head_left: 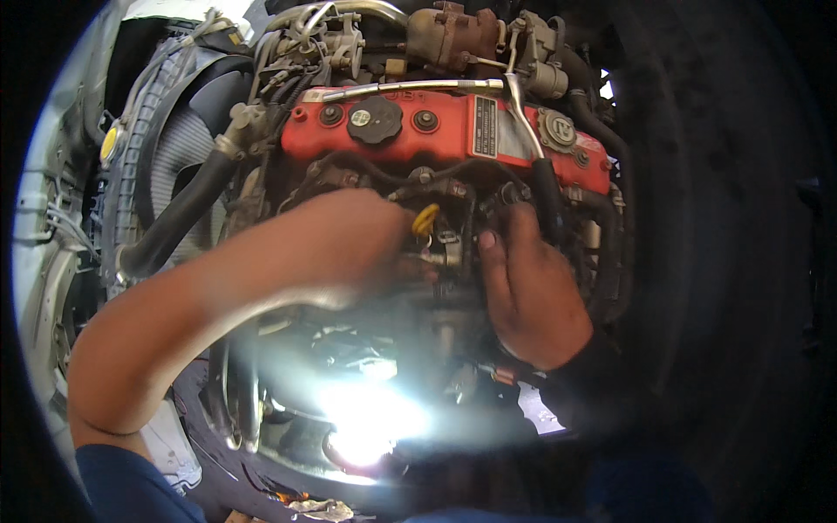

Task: The person uses a ratchet and socket to loosen and remove bolts from the engine, then detaches a yellow-capped fuel line and a black hose. The removed fasteners and disconnected lines are set aside while the engine remains open.

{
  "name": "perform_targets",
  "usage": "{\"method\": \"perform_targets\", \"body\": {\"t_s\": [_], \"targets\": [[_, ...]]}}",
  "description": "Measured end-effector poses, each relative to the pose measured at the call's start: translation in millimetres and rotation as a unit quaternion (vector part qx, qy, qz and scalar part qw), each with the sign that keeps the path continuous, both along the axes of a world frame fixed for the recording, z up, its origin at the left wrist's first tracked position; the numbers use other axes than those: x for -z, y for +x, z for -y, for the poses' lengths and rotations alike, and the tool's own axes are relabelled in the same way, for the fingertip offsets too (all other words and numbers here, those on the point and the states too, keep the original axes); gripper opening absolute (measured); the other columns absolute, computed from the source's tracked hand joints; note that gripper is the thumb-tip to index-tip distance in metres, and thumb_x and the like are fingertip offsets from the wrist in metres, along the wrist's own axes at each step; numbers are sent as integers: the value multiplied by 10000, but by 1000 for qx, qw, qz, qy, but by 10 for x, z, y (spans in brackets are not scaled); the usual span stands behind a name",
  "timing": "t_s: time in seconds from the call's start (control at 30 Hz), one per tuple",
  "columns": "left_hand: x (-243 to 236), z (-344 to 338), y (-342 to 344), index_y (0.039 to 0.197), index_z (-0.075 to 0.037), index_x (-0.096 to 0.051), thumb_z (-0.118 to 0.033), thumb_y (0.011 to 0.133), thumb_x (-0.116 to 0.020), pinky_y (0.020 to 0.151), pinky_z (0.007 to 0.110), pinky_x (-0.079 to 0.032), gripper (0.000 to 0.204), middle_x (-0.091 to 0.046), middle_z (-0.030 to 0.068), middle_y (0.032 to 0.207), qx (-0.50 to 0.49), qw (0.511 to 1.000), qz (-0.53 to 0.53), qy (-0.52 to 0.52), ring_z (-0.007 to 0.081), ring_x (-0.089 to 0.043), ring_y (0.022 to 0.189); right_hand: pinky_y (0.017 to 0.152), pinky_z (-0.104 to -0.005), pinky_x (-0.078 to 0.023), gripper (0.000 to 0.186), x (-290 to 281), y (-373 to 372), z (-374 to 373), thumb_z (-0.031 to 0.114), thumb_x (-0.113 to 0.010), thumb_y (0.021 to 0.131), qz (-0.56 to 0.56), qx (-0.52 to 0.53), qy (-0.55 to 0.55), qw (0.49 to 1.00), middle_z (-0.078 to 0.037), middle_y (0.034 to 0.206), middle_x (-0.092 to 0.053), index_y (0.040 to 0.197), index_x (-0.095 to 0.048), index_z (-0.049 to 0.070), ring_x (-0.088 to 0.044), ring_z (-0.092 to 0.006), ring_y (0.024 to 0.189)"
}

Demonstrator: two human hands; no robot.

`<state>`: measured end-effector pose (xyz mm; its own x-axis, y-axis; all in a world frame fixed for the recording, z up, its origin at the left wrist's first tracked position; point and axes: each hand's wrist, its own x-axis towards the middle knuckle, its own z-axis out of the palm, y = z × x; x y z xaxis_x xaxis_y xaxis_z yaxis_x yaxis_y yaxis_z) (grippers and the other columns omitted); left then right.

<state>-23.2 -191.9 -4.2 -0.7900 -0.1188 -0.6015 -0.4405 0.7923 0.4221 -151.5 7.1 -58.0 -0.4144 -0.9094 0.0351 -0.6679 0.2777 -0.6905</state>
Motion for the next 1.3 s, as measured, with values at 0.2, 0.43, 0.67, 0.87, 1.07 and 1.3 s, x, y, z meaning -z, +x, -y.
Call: {"method": "perform_targets", "body": {"t_s": [0.2, 0.43, 0.67, 0.87, 1.07, 1.3], "targets": [[242, 85, 64, 1124, 37, -699, -299, 952, -779, 842, 551, -534, 386, -712, 295, 962, -35, 990, -79, 108, 499, -686, 984, 700, -622, -523, 243, -93, 9, 125, 148, -570, 1075, 53, 28, 22, 998, -311, 840, -666, 1205, -449, -18, -675, -551, 785], [339, 224, 39, 1179, 52, -667, -191, 902, -757, 984, 553, -527, 380, -692, 299, 1115, 4, 983, -52, 176, 512, -642, 1123, 748, -543, -579, 315, 40, -71, 189, 174, -621, 1049, 35, 20, -39, 998, -275, 999, -691, 1271, -524, -27, -720, -496, 855], [380, 234, 78, 1151, 54, -656, -205, 900, -751, 941, 547, -532, 373, -678, 274, 1058, 15, 976, -123, 177, 494, -637, 1057, 974, -401, -548, 355, -149, -145, 187, 220, -499, 1097, 193, -15, 101, 976, -238, 1223, -718, 1337, -483, -42, -726, -287, 1062], [404, 227, 99, 1233, 65, -639, -204, 906, -738, 928, 546, -534, 435, -674, 277, 1050, 22, 978, -127, 165, 498, -643, 1040, 702, -534, -569, 312, -109, -257, 350, 140, -664, 991, 65, -140, 63, 986, -211, 860, -666, 1239, -529, 5, -691, -460, 773], [435, 246, 137, 1284, 67, -625, -209, 906, -734, 924, 550, -536, 481, -677, 284, 1064, 23, 975, -137, 172, 499, -651, 1036, 693, -532, -554, 257, -120, -291, 389, 113, -669, 962, 50, -163, 76, 982, -213, 829, -646, 1145, -525, 6, -672, -450, 742], [379, 172, 65, 1215, 48, -644, -274, 904, -761, 924, 552, -542, 463, -693, 279, 1049, -4, 988, -70, 136, 497, -663, 1024, 695, -561, -548, 254, -89, -267, 403, 116, -647, 973, 66, -145, 59, 986, -228, 789, -634, 1139, -507, -15, -659, -486, 729]]}}
